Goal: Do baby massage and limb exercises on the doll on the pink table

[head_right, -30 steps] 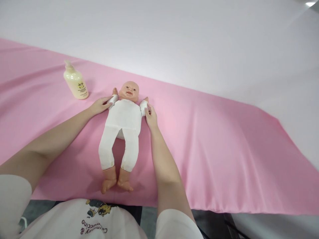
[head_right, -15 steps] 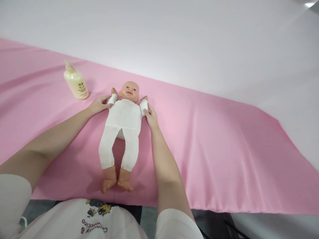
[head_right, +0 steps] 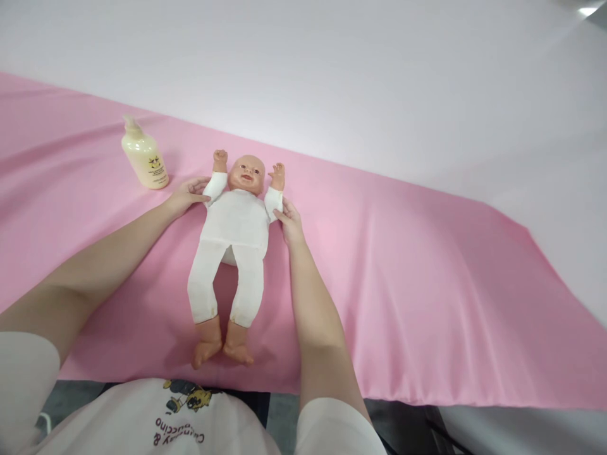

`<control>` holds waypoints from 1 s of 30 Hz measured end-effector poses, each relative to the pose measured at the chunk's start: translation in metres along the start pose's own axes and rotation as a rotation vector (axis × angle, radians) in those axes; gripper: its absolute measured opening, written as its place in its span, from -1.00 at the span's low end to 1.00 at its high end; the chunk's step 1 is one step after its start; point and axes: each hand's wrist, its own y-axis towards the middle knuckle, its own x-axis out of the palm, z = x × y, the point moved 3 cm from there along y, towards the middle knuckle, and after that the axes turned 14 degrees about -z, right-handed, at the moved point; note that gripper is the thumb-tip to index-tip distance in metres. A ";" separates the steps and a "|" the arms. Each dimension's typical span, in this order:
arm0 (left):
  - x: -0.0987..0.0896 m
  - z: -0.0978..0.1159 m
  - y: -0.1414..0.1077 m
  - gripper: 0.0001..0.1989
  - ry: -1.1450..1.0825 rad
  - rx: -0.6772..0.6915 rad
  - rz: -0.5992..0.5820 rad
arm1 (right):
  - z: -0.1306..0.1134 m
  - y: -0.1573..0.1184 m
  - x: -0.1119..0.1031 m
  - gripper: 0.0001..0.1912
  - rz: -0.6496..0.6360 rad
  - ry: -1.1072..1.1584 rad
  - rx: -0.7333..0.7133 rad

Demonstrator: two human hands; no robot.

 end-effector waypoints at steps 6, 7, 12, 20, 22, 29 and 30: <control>0.004 -0.002 -0.003 -0.71 -0.027 -0.080 -0.185 | 0.015 -0.019 -0.012 -0.71 0.068 0.111 0.085; 0.005 -0.001 -0.004 -0.77 -0.013 -0.088 -0.215 | 0.016 -0.020 -0.012 -0.69 0.068 0.112 0.091; 0.009 0.004 -0.007 -0.82 0.004 -0.114 -0.235 | 0.013 -0.019 -0.007 -0.67 0.048 0.064 0.114; 0.001 -0.006 -0.004 -0.60 -0.064 -0.113 -0.179 | 0.001 -0.019 -0.004 -0.60 0.065 0.101 0.172; -0.001 -0.008 -0.003 -0.50 -0.086 -0.099 -0.161 | 0.000 -0.019 -0.007 -0.52 0.056 0.122 0.165; -0.001 -0.007 0.000 -0.34 -0.047 -0.053 -0.061 | 0.002 -0.019 -0.010 -0.49 0.037 0.067 0.154; 0.000 -0.006 0.000 -0.33 -0.044 -0.054 -0.050 | 0.003 -0.019 -0.009 -0.48 0.033 0.068 0.154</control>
